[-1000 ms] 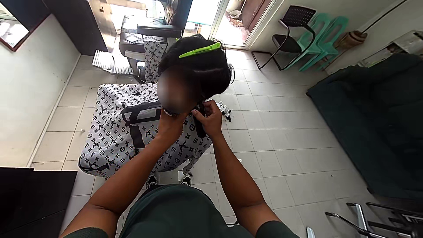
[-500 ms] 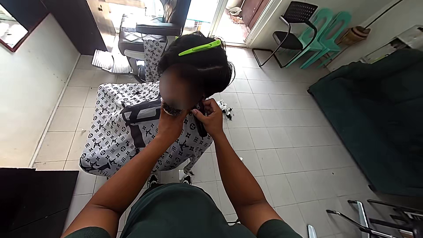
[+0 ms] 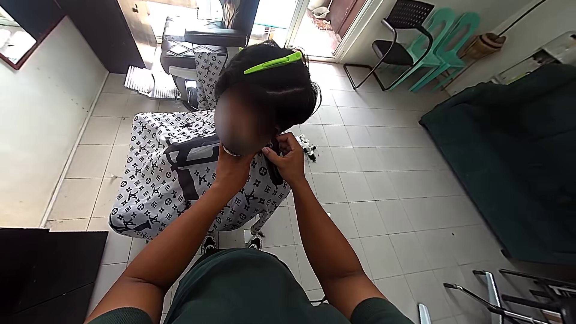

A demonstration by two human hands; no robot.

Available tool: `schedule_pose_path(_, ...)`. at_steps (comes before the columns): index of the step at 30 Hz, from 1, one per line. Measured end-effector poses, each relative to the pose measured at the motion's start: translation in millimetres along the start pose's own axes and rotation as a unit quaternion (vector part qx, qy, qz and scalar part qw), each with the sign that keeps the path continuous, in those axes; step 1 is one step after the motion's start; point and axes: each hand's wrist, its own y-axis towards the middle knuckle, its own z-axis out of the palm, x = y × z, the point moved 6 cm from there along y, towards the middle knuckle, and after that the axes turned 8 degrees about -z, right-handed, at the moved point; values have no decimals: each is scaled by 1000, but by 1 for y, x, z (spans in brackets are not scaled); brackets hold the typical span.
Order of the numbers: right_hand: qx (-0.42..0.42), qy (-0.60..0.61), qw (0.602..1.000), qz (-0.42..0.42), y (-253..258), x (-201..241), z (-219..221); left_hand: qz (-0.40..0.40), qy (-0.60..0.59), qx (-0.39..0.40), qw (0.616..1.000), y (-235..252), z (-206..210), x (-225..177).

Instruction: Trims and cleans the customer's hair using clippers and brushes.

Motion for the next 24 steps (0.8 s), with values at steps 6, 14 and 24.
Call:
schedule_pose_path(6,-3,-4,1000,7,2,-1,2,4,8,1,1000,0,0,0)
schedule_pose_path(14,-9,1,1000,1,-2,0,0,-7,7,13,1000,2,0,0)
schedule_pose_path(24,24,-31,999,2,0,1,0,-7,11,18,1000,2,3,1)
